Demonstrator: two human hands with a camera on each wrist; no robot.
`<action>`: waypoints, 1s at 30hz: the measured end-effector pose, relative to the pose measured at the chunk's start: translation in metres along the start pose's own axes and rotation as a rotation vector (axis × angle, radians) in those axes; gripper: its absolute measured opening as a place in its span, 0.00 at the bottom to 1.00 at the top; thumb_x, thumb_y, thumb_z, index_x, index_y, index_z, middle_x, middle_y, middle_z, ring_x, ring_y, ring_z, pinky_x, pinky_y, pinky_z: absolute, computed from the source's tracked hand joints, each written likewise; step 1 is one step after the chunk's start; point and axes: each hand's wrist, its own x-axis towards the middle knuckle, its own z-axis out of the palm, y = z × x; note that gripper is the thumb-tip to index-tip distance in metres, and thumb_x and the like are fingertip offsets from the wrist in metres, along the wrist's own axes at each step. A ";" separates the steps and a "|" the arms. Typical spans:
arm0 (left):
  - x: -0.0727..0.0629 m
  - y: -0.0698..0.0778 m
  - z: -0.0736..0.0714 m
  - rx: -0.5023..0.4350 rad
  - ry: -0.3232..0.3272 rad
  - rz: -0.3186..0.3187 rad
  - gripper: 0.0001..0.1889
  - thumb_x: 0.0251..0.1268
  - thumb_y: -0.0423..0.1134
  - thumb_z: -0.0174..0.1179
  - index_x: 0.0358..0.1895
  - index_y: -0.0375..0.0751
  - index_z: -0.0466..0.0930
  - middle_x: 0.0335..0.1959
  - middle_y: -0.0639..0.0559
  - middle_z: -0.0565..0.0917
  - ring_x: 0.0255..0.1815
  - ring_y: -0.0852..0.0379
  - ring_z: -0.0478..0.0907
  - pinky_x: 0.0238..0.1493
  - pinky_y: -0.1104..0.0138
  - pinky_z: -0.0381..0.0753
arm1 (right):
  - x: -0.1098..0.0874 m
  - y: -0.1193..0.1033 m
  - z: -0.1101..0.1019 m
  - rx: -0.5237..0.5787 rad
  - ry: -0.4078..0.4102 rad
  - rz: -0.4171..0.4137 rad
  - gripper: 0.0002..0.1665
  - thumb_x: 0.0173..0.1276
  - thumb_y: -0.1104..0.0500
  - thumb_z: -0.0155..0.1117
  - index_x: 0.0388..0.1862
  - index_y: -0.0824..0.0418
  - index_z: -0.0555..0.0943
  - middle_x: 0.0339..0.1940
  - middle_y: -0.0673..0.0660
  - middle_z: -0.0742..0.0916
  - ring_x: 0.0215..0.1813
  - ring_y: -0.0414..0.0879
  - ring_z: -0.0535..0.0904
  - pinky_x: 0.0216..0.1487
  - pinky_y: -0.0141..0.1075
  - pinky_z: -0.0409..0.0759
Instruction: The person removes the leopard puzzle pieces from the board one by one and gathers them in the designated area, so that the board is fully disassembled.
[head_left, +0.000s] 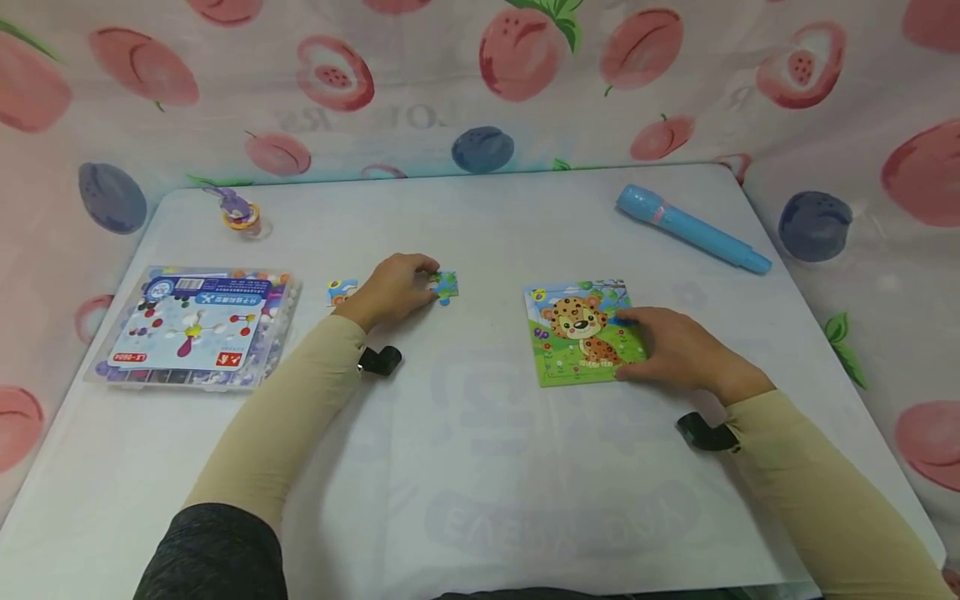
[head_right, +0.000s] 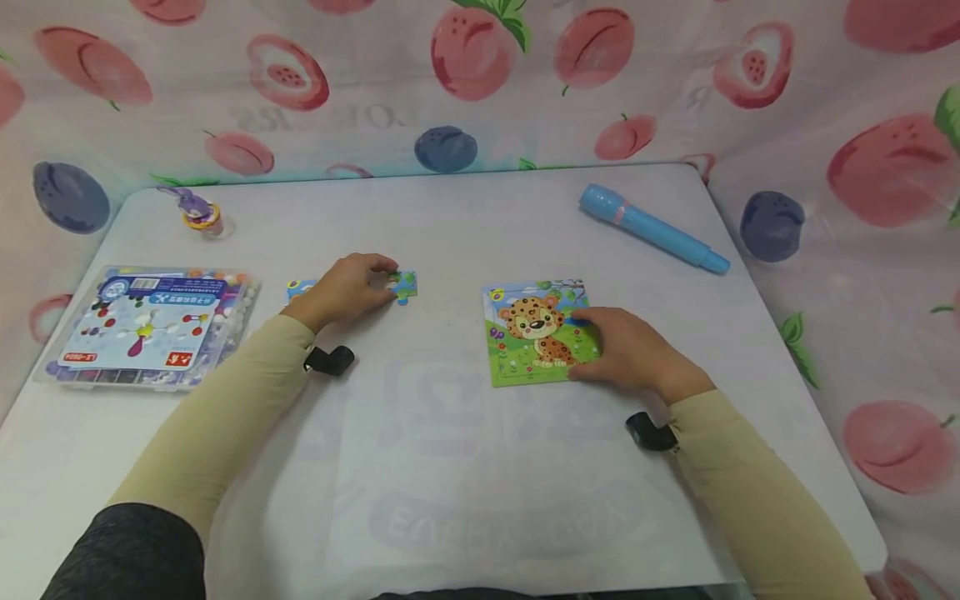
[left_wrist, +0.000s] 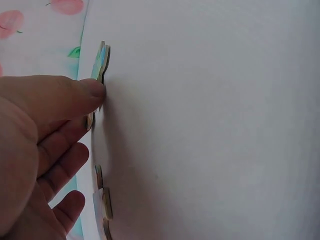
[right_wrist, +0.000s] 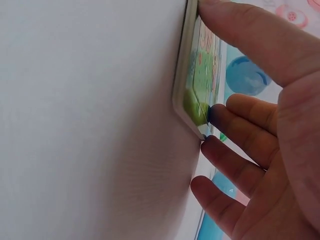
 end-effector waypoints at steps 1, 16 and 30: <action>0.000 0.000 0.000 0.000 -0.001 -0.002 0.25 0.66 0.36 0.63 0.66 0.33 0.74 0.64 0.42 0.77 0.70 0.42 0.65 0.73 0.55 0.58 | 0.000 0.000 0.000 0.000 -0.001 0.000 0.51 0.56 0.48 0.80 0.70 0.72 0.68 0.67 0.72 0.74 0.70 0.69 0.65 0.69 0.61 0.62; 0.005 -0.002 0.002 0.004 0.003 -0.023 0.25 0.66 0.36 0.64 0.66 0.35 0.74 0.65 0.43 0.76 0.72 0.43 0.63 0.74 0.54 0.56 | 0.010 0.002 -0.004 0.010 -0.018 0.028 0.52 0.57 0.48 0.79 0.71 0.72 0.67 0.69 0.73 0.73 0.71 0.69 0.63 0.70 0.61 0.60; 0.010 0.030 0.007 0.033 -0.033 0.039 0.30 0.64 0.41 0.67 0.69 0.39 0.73 0.68 0.45 0.74 0.72 0.44 0.62 0.71 0.48 0.57 | 0.018 0.006 -0.010 0.070 -0.018 0.093 0.54 0.58 0.46 0.78 0.74 0.69 0.64 0.73 0.71 0.69 0.74 0.69 0.58 0.71 0.62 0.56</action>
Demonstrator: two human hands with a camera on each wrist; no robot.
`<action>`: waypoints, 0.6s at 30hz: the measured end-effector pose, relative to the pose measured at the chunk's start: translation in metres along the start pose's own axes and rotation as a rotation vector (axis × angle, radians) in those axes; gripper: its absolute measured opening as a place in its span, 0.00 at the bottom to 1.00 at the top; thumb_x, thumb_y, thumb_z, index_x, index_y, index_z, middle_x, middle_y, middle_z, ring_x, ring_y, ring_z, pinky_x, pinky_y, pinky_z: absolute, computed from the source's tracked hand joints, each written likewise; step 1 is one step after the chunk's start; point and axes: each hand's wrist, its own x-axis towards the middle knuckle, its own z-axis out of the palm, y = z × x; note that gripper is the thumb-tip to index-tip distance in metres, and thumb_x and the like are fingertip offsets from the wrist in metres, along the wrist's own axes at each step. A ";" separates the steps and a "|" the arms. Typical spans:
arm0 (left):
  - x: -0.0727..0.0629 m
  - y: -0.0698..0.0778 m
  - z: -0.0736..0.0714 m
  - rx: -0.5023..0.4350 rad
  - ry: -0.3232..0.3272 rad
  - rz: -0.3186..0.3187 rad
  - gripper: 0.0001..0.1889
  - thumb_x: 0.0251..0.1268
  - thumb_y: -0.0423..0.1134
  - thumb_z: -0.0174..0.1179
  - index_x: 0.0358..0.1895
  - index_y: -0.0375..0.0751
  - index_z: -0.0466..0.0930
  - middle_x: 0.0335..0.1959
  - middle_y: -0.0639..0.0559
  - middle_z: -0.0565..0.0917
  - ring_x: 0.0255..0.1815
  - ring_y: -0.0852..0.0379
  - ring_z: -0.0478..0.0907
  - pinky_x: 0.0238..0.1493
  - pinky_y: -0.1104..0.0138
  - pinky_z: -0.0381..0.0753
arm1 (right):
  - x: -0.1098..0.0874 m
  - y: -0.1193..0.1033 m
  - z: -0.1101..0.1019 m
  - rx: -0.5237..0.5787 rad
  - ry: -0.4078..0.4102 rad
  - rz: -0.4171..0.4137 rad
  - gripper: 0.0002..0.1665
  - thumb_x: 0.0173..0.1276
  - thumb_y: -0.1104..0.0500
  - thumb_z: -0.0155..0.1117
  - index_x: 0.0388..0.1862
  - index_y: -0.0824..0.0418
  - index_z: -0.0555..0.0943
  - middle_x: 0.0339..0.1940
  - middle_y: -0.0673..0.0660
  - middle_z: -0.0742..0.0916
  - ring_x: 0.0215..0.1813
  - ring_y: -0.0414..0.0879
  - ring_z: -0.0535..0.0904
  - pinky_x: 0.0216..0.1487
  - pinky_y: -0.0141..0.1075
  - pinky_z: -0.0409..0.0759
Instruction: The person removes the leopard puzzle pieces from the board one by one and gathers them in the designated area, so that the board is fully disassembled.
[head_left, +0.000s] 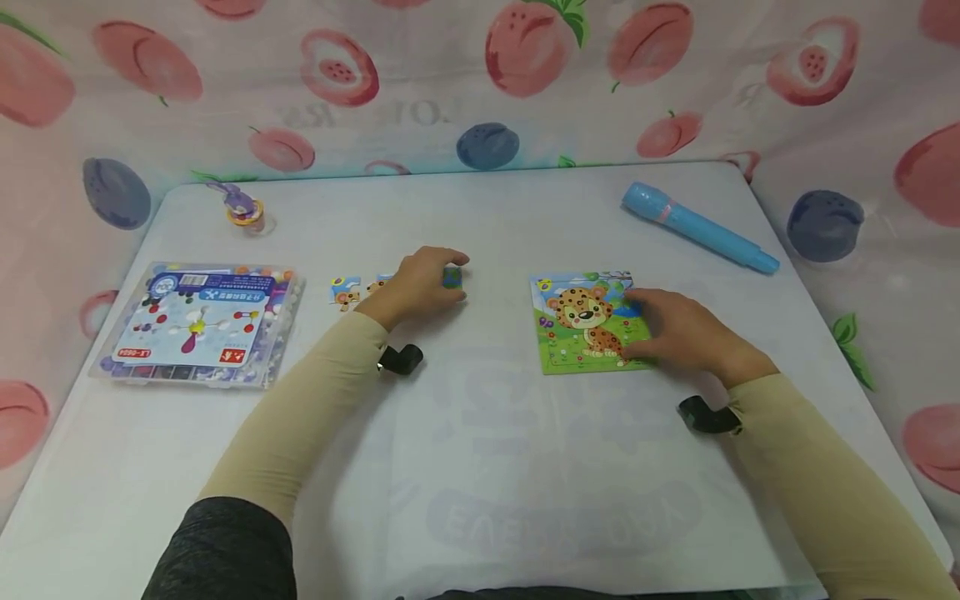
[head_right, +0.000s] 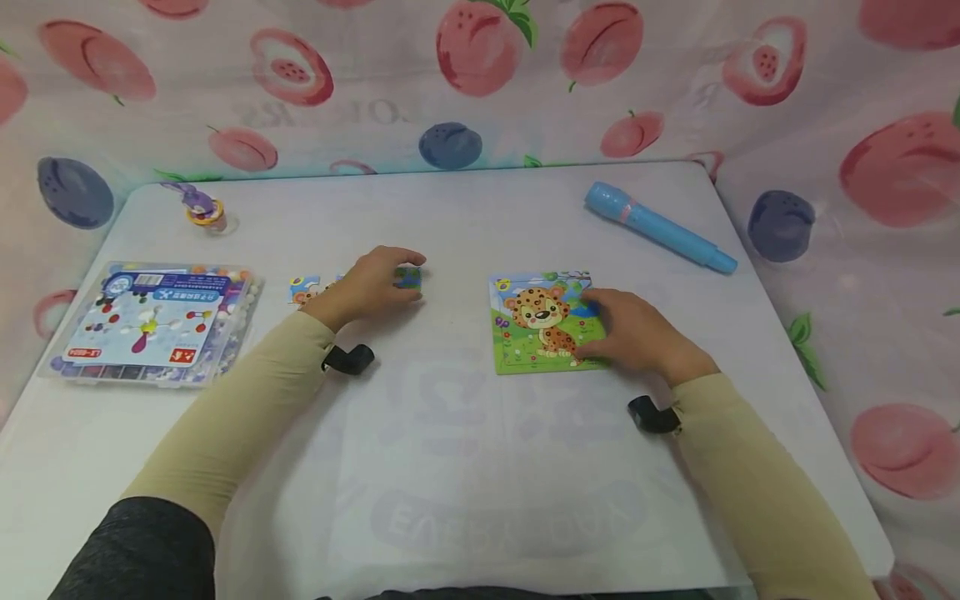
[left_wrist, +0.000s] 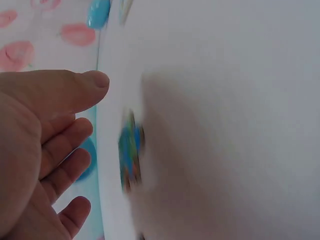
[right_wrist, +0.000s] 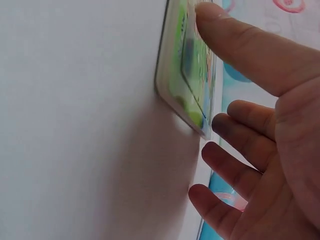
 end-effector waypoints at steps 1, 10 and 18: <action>0.001 0.004 0.001 0.001 -0.011 0.010 0.30 0.65 0.41 0.67 0.69 0.40 0.72 0.68 0.46 0.74 0.73 0.45 0.61 0.72 0.49 0.57 | 0.001 0.000 0.000 0.003 -0.005 0.005 0.54 0.58 0.46 0.78 0.75 0.69 0.63 0.73 0.72 0.68 0.74 0.69 0.58 0.71 0.62 0.55; 0.011 0.044 0.028 0.084 -0.063 0.101 0.29 0.66 0.43 0.67 0.69 0.42 0.74 0.67 0.50 0.76 0.73 0.48 0.63 0.71 0.51 0.59 | 0.006 0.003 0.001 0.017 -0.027 0.026 0.55 0.59 0.45 0.78 0.75 0.70 0.62 0.74 0.73 0.66 0.75 0.70 0.56 0.72 0.62 0.54; 0.017 0.075 0.062 0.157 -0.067 0.141 0.30 0.65 0.48 0.66 0.69 0.45 0.74 0.66 0.53 0.77 0.69 0.51 0.67 0.65 0.52 0.63 | 0.006 0.003 0.002 0.020 -0.036 0.032 0.54 0.60 0.47 0.77 0.76 0.70 0.61 0.74 0.73 0.65 0.75 0.70 0.55 0.72 0.63 0.53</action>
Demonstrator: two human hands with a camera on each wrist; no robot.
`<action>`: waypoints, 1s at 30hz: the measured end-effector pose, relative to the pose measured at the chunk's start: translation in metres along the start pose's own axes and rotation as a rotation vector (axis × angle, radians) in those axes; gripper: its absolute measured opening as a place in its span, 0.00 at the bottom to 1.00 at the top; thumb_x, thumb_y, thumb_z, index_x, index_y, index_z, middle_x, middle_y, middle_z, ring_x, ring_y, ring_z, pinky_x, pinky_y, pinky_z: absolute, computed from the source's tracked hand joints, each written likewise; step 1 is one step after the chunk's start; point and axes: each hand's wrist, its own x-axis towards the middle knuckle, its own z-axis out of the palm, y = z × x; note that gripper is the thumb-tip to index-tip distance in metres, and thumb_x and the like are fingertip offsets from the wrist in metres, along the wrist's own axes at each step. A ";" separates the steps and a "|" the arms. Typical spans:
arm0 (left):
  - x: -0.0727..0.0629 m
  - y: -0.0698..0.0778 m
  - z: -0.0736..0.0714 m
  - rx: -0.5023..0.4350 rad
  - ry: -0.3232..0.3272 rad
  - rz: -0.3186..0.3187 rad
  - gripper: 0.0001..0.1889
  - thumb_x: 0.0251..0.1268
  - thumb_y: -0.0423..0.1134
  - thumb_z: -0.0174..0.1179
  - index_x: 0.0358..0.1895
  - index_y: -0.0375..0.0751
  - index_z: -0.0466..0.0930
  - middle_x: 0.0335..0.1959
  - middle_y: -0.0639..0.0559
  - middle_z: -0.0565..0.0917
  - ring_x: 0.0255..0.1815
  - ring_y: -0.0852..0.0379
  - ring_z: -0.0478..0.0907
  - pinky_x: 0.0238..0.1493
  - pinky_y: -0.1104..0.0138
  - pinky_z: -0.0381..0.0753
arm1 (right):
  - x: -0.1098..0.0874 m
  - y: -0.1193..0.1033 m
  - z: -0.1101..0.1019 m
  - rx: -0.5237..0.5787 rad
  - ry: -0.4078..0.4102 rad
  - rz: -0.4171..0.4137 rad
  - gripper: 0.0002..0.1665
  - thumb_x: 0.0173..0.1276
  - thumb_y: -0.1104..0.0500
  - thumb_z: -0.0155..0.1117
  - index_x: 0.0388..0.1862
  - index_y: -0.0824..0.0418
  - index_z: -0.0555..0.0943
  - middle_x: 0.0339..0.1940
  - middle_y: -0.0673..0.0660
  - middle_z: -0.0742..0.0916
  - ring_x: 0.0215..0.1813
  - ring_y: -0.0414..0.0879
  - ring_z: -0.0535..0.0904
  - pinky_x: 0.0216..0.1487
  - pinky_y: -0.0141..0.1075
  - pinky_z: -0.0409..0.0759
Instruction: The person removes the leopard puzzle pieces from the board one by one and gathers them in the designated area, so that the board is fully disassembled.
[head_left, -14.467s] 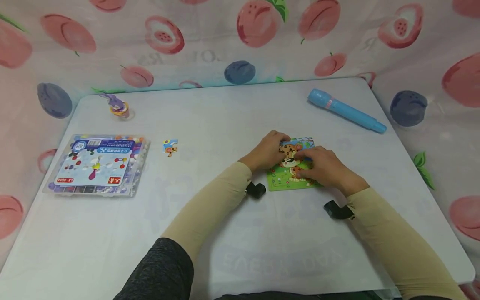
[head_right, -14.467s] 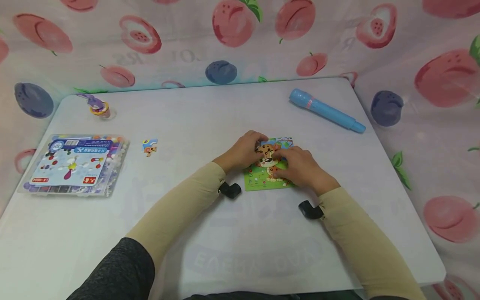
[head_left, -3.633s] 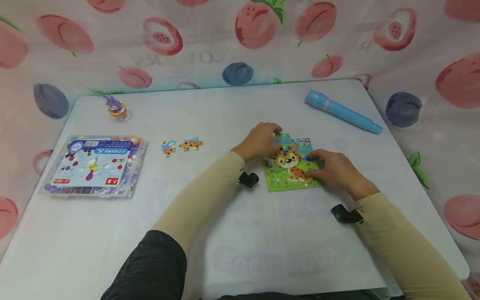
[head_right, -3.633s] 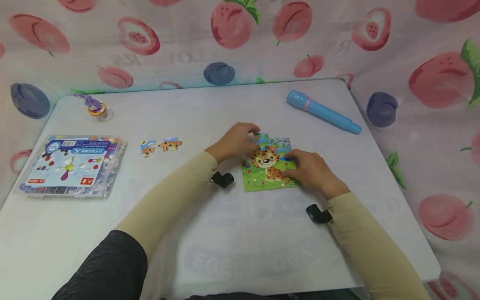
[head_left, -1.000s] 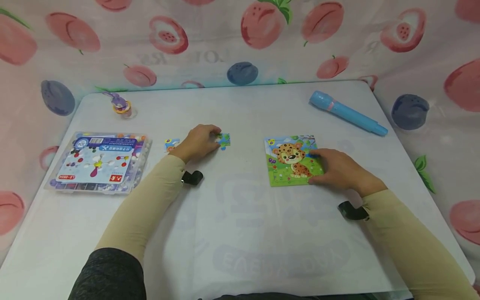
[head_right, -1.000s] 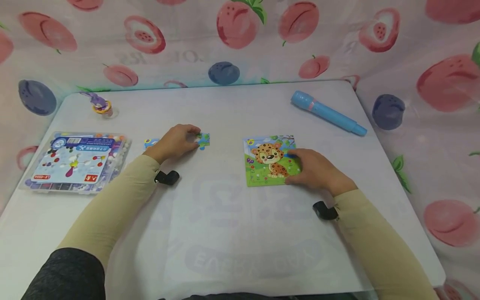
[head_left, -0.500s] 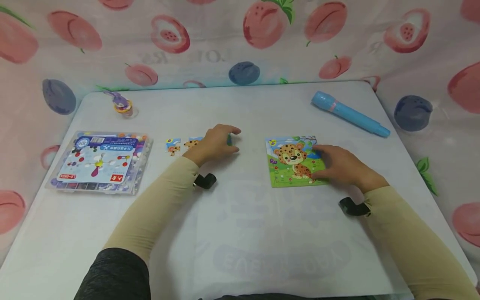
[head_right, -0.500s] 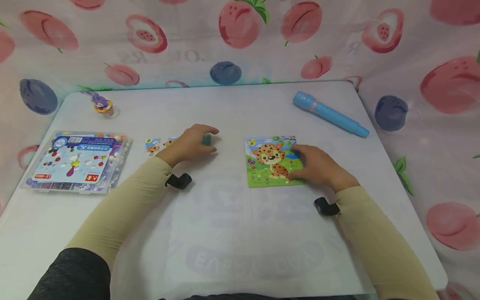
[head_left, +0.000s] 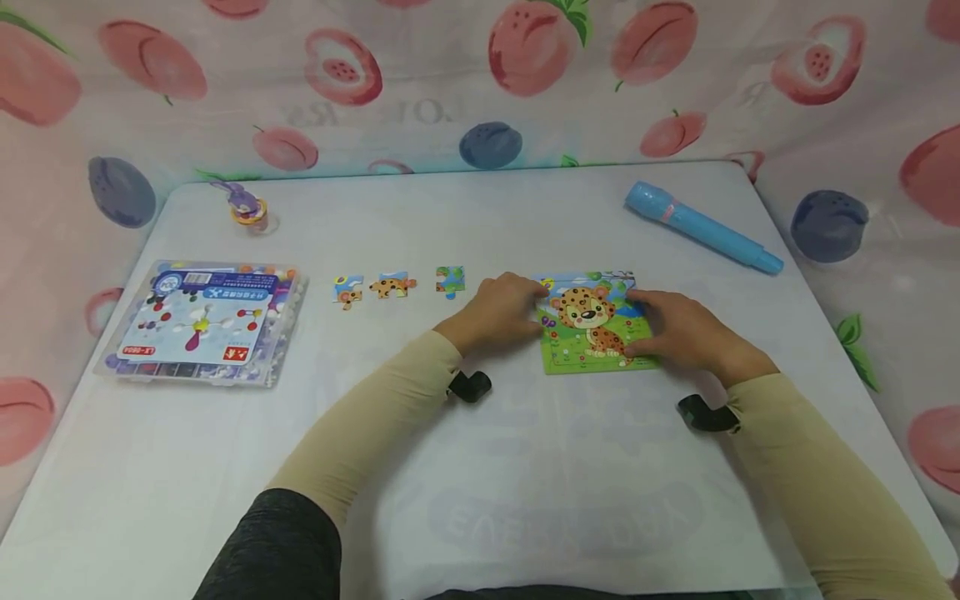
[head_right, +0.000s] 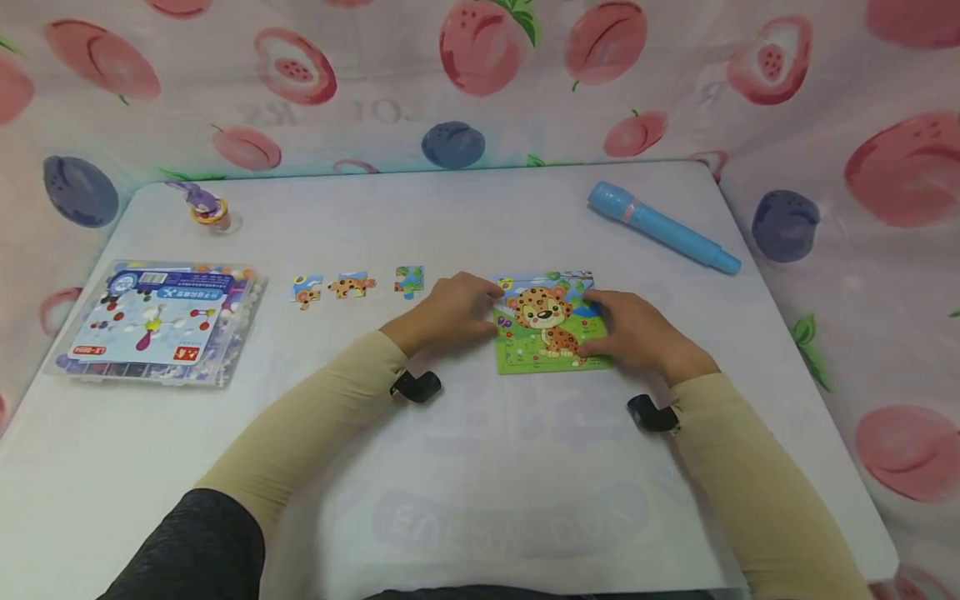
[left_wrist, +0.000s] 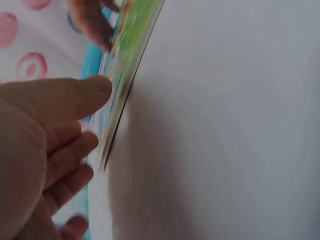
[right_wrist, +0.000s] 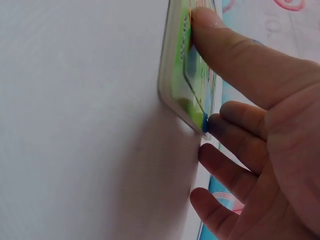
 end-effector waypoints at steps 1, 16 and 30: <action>0.001 0.003 0.003 0.006 0.006 -0.005 0.29 0.65 0.49 0.66 0.68 0.45 0.75 0.65 0.53 0.78 0.68 0.51 0.67 0.64 0.52 0.64 | 0.000 0.000 0.000 -0.001 0.000 -0.001 0.54 0.61 0.48 0.77 0.76 0.70 0.61 0.74 0.73 0.66 0.75 0.70 0.55 0.72 0.63 0.53; 0.003 0.028 0.018 -0.079 0.041 -0.123 0.26 0.64 0.49 0.69 0.63 0.45 0.79 0.58 0.52 0.81 0.59 0.52 0.70 0.58 0.55 0.65 | 0.000 -0.001 -0.001 -0.026 -0.005 -0.017 0.51 0.61 0.51 0.76 0.75 0.71 0.62 0.73 0.74 0.67 0.74 0.71 0.56 0.72 0.62 0.54; 0.003 0.031 0.021 -0.131 0.062 -0.114 0.26 0.66 0.43 0.68 0.65 0.43 0.75 0.61 0.51 0.77 0.63 0.53 0.70 0.62 0.56 0.68 | 0.002 -0.001 -0.001 -0.020 -0.013 -0.012 0.52 0.61 0.50 0.76 0.75 0.71 0.62 0.73 0.74 0.66 0.75 0.71 0.55 0.71 0.63 0.53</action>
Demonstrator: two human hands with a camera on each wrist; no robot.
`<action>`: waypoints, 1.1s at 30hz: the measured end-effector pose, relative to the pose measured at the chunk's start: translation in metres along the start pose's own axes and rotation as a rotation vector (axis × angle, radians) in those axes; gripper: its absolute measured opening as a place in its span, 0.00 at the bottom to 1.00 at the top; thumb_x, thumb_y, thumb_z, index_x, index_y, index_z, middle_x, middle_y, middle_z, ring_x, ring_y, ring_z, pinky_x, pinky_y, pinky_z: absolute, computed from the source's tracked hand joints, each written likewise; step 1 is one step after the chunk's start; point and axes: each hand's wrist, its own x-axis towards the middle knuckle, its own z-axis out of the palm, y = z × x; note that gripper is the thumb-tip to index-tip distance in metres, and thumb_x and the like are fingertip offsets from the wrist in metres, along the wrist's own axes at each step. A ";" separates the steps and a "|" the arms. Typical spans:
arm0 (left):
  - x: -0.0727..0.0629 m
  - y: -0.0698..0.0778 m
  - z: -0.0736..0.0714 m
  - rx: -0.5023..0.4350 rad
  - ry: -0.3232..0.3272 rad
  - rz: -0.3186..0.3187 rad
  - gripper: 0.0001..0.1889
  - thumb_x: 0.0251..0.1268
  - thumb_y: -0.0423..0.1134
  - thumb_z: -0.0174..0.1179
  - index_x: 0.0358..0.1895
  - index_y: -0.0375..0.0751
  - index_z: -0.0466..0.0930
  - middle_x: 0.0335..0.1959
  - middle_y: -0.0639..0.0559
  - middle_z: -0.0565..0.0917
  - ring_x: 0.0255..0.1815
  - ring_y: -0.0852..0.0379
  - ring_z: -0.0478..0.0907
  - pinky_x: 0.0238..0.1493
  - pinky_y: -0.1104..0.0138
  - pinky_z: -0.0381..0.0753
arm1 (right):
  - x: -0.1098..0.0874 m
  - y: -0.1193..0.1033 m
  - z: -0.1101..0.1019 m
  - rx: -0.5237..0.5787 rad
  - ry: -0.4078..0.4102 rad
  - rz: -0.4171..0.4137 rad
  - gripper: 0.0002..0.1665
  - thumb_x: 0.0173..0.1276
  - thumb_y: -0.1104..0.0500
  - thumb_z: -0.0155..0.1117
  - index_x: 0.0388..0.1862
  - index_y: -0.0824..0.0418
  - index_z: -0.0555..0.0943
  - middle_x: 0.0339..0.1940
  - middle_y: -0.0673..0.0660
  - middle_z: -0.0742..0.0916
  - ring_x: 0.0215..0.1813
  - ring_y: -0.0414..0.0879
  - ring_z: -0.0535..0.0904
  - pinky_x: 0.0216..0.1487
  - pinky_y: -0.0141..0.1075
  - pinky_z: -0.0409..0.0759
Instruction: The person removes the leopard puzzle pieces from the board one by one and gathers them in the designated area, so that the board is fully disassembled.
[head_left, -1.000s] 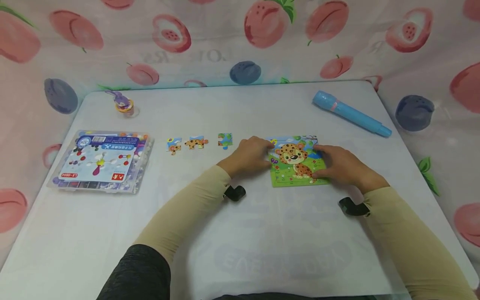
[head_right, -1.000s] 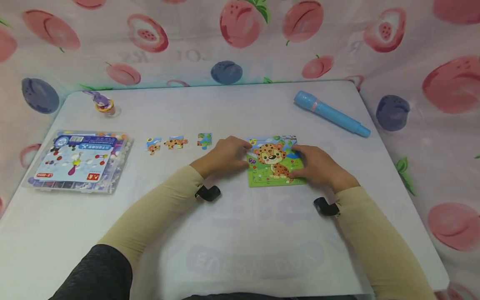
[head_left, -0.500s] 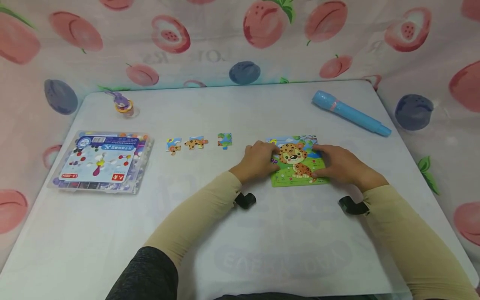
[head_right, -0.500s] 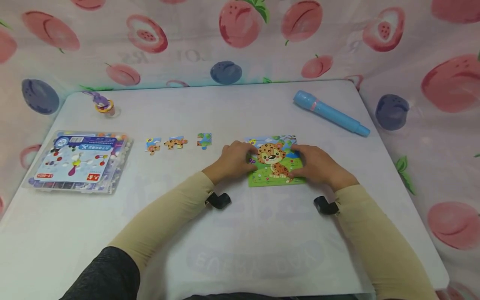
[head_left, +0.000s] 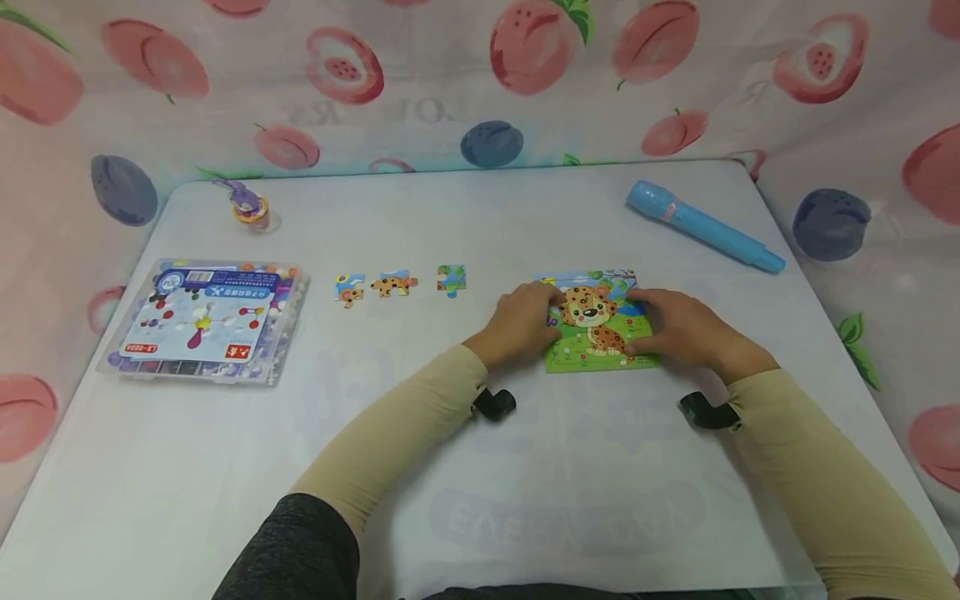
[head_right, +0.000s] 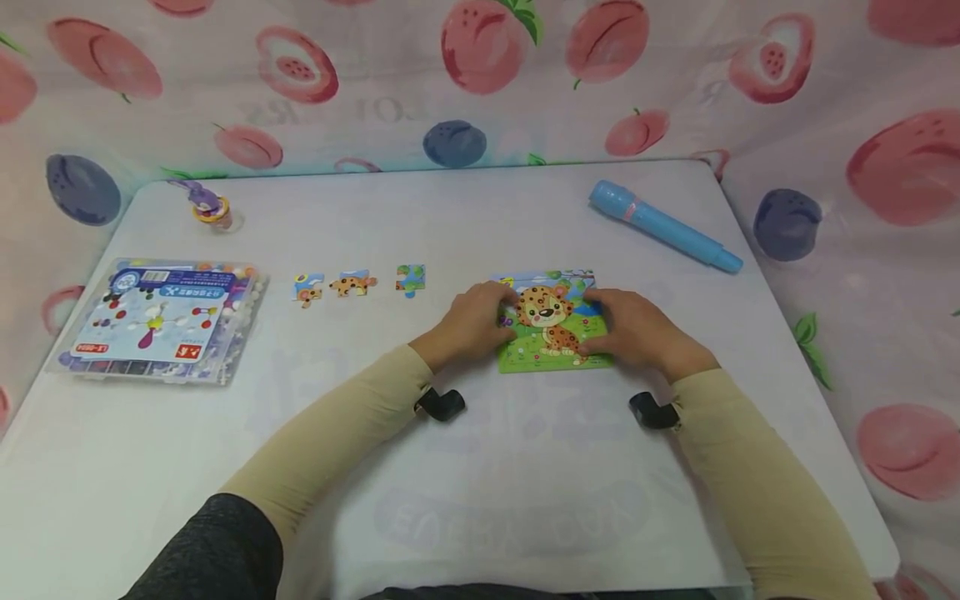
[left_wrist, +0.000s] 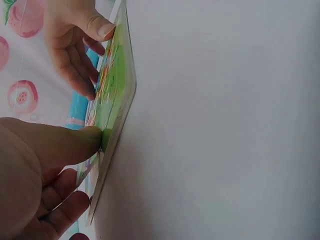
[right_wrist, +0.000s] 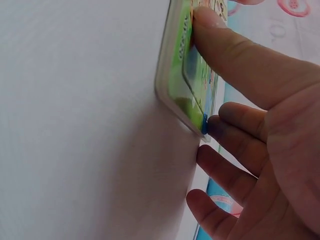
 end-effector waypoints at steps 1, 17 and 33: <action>0.000 0.000 0.000 -0.007 0.001 0.007 0.26 0.66 0.42 0.68 0.65 0.42 0.75 0.61 0.51 0.77 0.63 0.53 0.70 0.63 0.57 0.68 | 0.000 0.000 0.000 0.000 0.000 0.001 0.52 0.61 0.50 0.76 0.75 0.71 0.62 0.73 0.74 0.66 0.75 0.70 0.55 0.72 0.63 0.53; 0.000 -0.005 0.002 -0.147 -0.005 0.078 0.26 0.66 0.34 0.66 0.65 0.33 0.71 0.60 0.46 0.73 0.60 0.56 0.70 0.64 0.70 0.67 | -0.001 -0.003 0.002 -0.010 0.044 -0.031 0.48 0.60 0.54 0.78 0.73 0.71 0.65 0.71 0.73 0.70 0.73 0.70 0.58 0.71 0.62 0.55; -0.001 -0.007 0.002 -0.117 0.004 0.137 0.26 0.66 0.32 0.65 0.65 0.32 0.71 0.62 0.44 0.73 0.63 0.54 0.69 0.67 0.70 0.65 | -0.004 -0.013 -0.001 -0.078 -0.003 -0.080 0.35 0.63 0.58 0.75 0.67 0.68 0.75 0.65 0.72 0.77 0.68 0.70 0.67 0.66 0.64 0.64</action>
